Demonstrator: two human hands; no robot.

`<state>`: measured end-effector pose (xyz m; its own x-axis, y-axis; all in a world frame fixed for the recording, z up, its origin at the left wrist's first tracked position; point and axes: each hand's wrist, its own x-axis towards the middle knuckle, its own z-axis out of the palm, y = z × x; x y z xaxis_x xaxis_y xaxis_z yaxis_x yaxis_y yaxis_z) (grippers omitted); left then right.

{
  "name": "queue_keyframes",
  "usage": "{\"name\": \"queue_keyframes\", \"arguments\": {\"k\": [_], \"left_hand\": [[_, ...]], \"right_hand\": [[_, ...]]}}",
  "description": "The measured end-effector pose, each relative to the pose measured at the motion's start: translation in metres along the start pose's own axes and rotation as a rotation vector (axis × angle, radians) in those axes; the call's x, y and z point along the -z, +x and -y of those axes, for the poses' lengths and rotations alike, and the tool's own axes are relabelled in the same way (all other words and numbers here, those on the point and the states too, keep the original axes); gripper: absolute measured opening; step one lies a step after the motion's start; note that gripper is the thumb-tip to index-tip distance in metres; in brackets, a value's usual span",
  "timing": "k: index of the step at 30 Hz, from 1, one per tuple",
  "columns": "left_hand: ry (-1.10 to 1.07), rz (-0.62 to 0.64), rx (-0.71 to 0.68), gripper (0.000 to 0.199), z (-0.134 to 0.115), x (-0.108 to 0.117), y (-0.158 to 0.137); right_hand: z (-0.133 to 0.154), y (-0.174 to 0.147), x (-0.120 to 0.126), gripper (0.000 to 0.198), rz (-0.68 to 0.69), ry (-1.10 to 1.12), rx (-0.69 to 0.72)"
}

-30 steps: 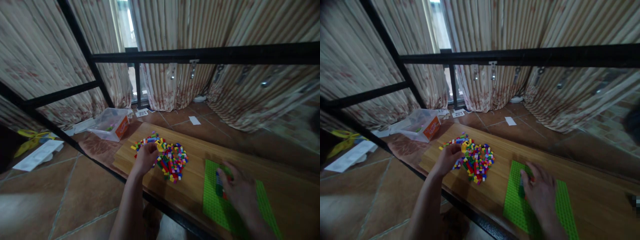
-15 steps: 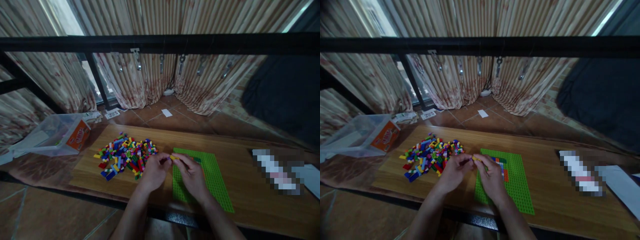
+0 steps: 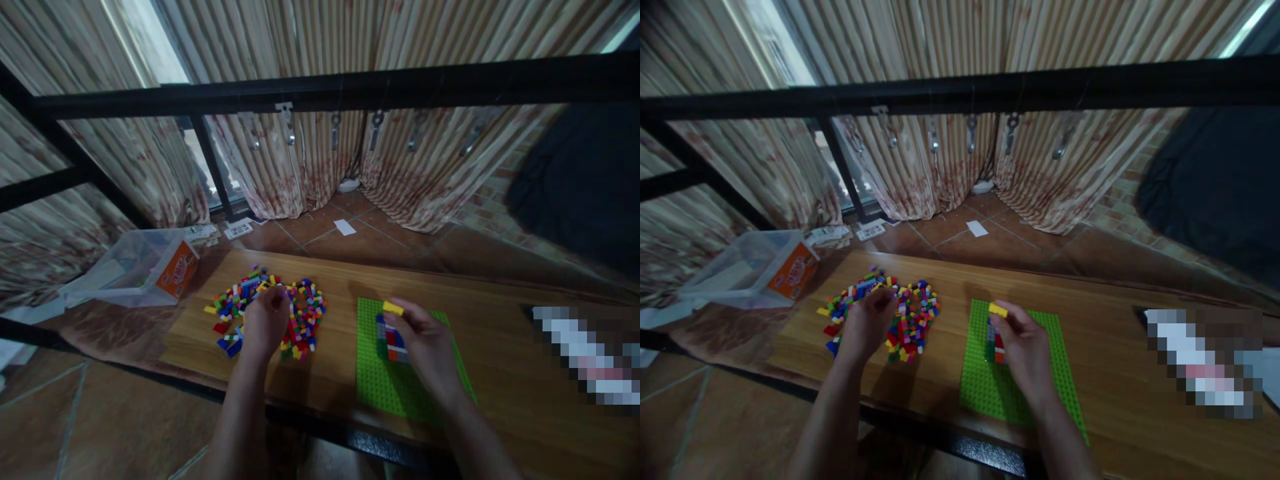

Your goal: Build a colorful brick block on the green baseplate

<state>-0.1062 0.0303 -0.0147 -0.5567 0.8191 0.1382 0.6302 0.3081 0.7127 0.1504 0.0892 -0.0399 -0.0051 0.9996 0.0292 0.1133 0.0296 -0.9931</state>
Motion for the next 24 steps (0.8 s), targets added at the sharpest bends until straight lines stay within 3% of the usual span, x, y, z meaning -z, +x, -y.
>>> {"name": "queue_keyframes", "arguments": {"k": [3, 7, 12, 20, 24], "left_hand": [[0.21, -0.06, 0.093, 0.032, 0.015, 0.014, 0.007], [0.344, -0.013, 0.124, 0.033, 0.019, 0.015, 0.01], [0.377, 0.051, 0.114, 0.036, 0.016, 0.011, 0.01], [0.364, -0.025, 0.112, 0.037, 0.018, 0.017, 0.009], [0.234, -0.06, 0.041, 0.032, 0.01, 0.014, 0.01]], "right_hand": [[-0.003, 0.007, 0.013, 0.04, -0.078, -0.072, -0.016], [-0.007, 0.009, 0.02, 0.044, -0.091, -0.16, 0.037], [-0.005, 0.006, 0.018, 0.046, -0.084, -0.225, 0.074], [-0.003, 0.007, 0.021, 0.042, -0.078, -0.287, 0.098], [-0.004, 0.009, 0.028, 0.044, -0.081, -0.335, 0.095]]}}
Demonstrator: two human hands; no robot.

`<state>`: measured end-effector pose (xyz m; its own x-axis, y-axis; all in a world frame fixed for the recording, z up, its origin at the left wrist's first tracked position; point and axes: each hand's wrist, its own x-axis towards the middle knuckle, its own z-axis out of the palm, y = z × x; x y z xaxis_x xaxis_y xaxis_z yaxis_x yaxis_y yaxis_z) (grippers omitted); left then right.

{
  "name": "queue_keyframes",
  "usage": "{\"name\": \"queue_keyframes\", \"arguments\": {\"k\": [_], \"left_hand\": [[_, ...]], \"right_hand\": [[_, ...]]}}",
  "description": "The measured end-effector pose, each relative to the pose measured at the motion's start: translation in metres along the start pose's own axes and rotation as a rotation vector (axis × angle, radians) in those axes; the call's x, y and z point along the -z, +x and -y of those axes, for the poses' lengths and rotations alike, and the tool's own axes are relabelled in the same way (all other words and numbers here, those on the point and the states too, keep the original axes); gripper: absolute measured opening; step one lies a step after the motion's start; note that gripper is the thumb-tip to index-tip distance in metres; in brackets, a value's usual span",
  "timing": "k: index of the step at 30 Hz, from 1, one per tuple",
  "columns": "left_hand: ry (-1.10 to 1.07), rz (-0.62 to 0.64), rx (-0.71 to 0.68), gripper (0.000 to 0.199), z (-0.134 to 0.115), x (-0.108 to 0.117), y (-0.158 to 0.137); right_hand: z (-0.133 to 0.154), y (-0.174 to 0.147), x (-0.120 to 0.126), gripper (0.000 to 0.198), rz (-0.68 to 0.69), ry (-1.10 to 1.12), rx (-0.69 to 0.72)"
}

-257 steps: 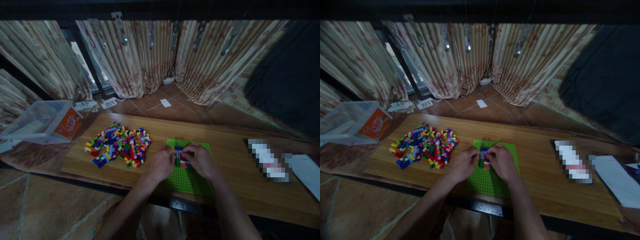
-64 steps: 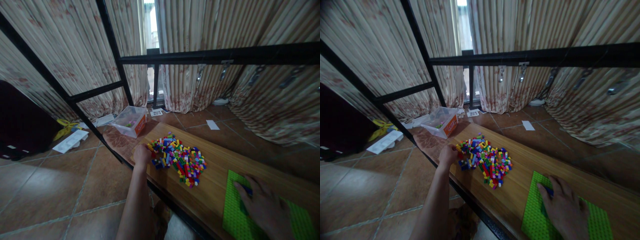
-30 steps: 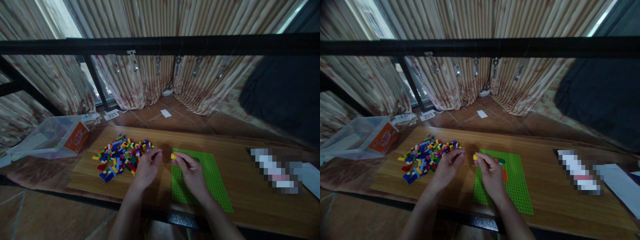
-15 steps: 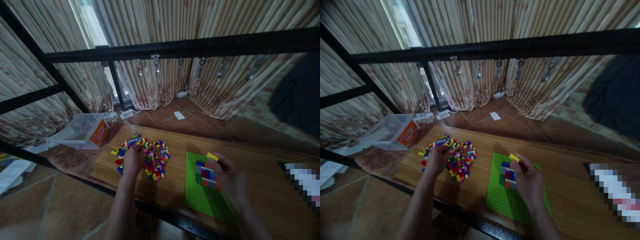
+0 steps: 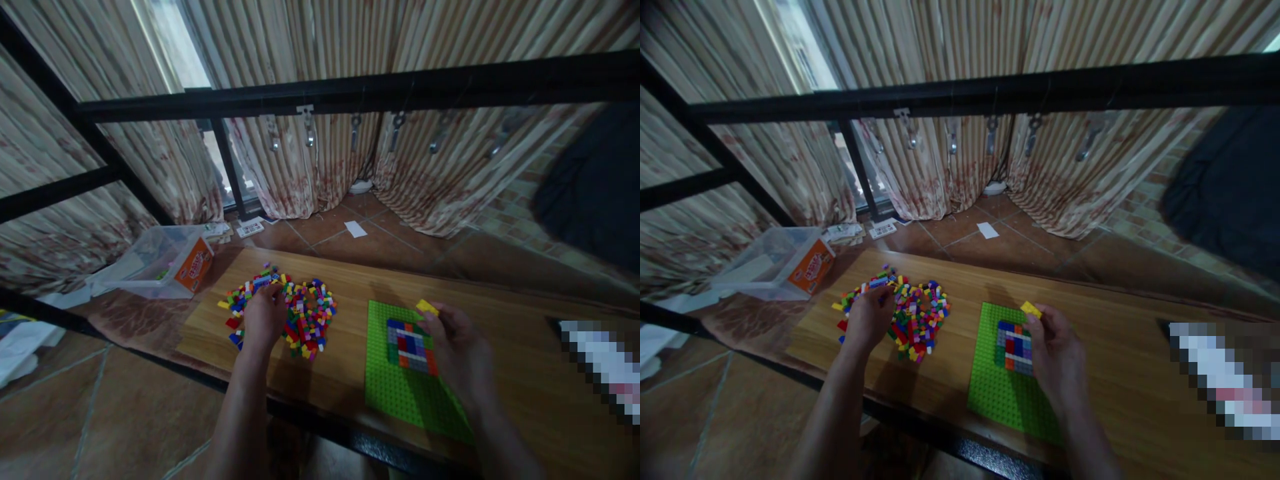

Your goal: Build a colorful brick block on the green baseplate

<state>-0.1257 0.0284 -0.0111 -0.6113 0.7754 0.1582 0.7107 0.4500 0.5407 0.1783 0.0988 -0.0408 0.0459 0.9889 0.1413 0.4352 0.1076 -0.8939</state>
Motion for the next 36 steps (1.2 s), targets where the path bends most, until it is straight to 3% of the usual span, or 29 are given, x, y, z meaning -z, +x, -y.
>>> {"name": "queue_keyframes", "arguments": {"k": [5, 10, 13, 17, 28, 36], "left_hand": [[-0.276, 0.028, -0.215, 0.024, -0.033, -0.022, -0.021], [-0.413, 0.361, -0.374, 0.028, -0.078, -0.055, -0.068], [-0.424, 0.471, -0.355, 0.035, -0.095, -0.065, -0.084], [-0.428, 0.527, -0.274, 0.043, -0.102, -0.072, -0.086], [-0.435, 0.582, -0.229, 0.048, -0.109, -0.084, -0.089], [-0.435, 0.598, -0.197, 0.055, -0.111, -0.087, -0.089]], "right_hand": [[-0.007, 0.008, 0.01, 0.045, -0.019, -0.052, 0.058], [-0.013, 0.012, 0.019, 0.041, 0.028, -0.242, 0.144], [-0.017, 0.012, 0.02, 0.037, 0.038, -0.282, 0.216], [-0.022, 0.011, 0.021, 0.033, 0.045, -0.284, 0.243], [-0.013, 0.001, 0.003, 0.029, 0.088, -0.299, 0.197], [-0.01, -0.005, -0.016, 0.03, 0.057, -0.419, 0.269]]}}
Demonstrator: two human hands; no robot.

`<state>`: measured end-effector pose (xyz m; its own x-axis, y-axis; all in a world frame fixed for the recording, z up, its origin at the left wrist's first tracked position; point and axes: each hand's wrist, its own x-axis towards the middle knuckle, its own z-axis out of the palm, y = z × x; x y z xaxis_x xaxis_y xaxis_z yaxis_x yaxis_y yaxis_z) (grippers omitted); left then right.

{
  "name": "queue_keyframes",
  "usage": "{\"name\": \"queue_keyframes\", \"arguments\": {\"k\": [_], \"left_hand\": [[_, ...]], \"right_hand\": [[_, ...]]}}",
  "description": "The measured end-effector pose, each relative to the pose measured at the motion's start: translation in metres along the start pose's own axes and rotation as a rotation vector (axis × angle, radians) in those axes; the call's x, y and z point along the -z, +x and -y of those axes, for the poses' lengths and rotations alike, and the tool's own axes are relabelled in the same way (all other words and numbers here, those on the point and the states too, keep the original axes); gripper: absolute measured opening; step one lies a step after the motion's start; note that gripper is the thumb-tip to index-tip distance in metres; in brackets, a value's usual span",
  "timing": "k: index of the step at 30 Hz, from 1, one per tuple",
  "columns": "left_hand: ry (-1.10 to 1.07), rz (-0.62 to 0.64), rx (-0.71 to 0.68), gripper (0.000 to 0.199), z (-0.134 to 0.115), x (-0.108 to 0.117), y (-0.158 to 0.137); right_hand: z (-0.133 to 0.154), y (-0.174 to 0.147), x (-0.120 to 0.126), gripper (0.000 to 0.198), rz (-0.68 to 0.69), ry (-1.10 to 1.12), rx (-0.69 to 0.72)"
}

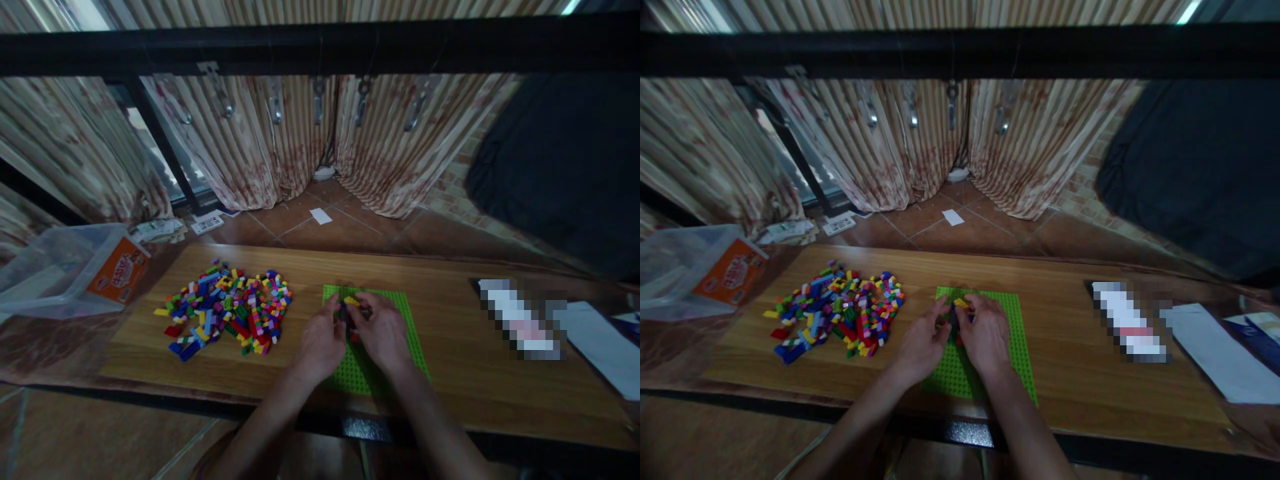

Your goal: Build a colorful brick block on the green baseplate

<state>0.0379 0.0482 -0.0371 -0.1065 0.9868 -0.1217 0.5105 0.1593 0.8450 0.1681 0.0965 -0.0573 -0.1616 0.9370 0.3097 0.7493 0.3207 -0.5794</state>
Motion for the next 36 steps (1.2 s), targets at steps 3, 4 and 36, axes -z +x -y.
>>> {"name": "queue_keyframes", "arguments": {"k": [3, 4, 36], "left_hand": [[-0.016, 0.004, 0.003, 0.056, -0.002, 0.0, 0.001], [-0.02, 0.004, 0.006, 0.057, -0.002, 0.0, 0.001], [-0.069, 0.1, 0.074, 0.063, -0.005, 0.011, -0.003]], "right_hand": [[0.003, -0.003, -0.004, 0.029, 0.016, -0.047, 0.041], [0.004, -0.004, -0.005, 0.029, 0.028, -0.053, 0.055], [-0.03, 0.013, 0.003, 0.037, 0.281, -0.099, 0.271]]}}
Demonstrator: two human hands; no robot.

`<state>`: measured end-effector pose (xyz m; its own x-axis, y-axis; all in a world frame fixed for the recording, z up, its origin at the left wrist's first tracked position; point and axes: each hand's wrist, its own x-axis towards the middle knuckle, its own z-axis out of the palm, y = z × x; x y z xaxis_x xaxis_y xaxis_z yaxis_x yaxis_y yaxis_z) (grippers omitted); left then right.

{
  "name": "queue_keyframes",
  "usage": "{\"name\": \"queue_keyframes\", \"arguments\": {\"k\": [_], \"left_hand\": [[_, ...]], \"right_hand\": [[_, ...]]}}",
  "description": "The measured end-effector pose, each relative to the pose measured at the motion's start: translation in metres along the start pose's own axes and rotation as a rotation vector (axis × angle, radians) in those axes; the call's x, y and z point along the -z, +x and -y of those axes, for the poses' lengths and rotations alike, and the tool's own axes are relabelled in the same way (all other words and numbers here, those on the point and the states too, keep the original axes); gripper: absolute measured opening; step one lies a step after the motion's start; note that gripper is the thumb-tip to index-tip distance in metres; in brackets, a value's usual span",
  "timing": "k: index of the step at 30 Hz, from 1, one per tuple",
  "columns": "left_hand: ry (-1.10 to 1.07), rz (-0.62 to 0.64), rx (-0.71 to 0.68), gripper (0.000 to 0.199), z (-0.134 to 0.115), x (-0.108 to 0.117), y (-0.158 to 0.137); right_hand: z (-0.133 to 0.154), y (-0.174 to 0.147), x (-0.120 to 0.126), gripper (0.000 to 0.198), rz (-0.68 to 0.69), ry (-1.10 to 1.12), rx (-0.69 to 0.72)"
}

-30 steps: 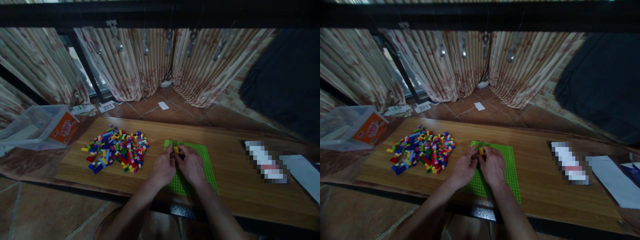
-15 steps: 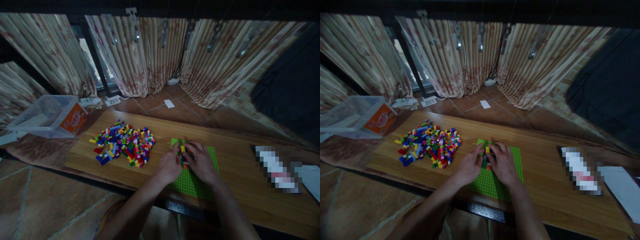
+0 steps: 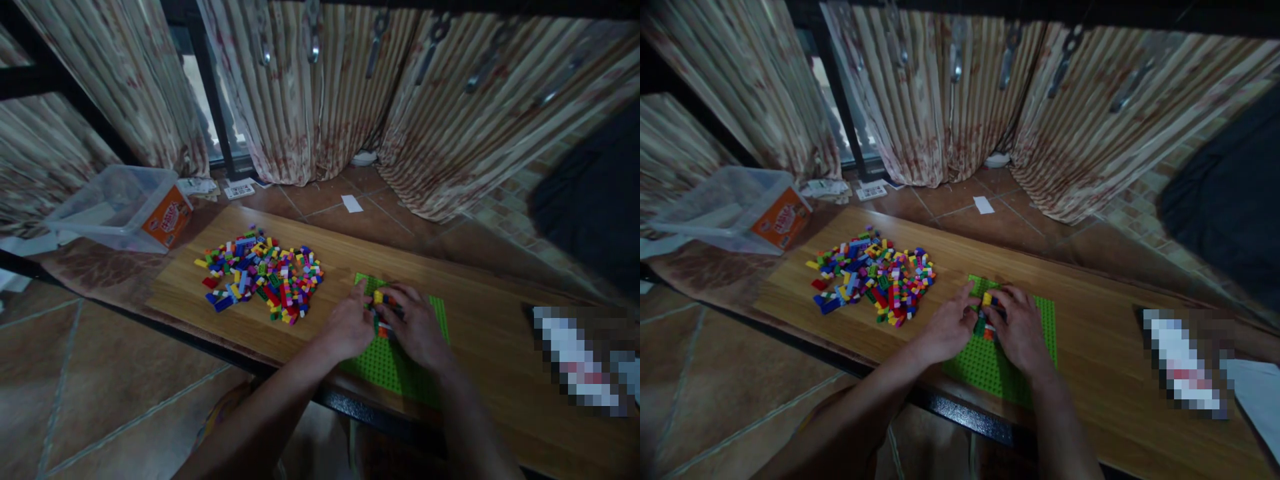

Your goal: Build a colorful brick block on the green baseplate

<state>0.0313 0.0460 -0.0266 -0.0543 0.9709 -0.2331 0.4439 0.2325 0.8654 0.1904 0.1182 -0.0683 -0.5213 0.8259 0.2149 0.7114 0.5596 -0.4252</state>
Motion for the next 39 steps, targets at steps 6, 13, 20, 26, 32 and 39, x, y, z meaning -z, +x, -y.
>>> {"name": "queue_keyframes", "arguments": {"k": [6, 13, 20, 26, 32, 39], "left_hand": [[-0.018, 0.009, 0.007, 0.068, 0.002, 0.0, 0.0], [0.003, 0.013, -0.019, 0.067, 0.003, -0.001, -0.002], [0.044, 0.015, -0.054, 0.064, 0.001, -0.003, -0.004], [0.066, -0.012, -0.038, 0.066, -0.002, -0.004, -0.006], [0.095, -0.035, -0.03, 0.065, -0.004, -0.004, -0.006], [0.178, -0.076, -0.072, 0.067, -0.001, -0.009, -0.003]], "right_hand": [[-0.002, 0.001, 0.001, 0.035, 0.018, 0.022, 0.009], [0.0, 0.002, 0.002, 0.031, 0.02, 0.038, -0.019], [-0.004, 0.005, 0.001, 0.03, 0.061, 0.07, -0.057], [-0.005, 0.008, 0.001, 0.03, 0.083, 0.073, -0.069], [0.003, 0.003, -0.001, 0.032, 0.056, 0.036, -0.092], [-0.003, -0.003, 0.0, 0.047, -0.042, 0.207, -0.114]]}}
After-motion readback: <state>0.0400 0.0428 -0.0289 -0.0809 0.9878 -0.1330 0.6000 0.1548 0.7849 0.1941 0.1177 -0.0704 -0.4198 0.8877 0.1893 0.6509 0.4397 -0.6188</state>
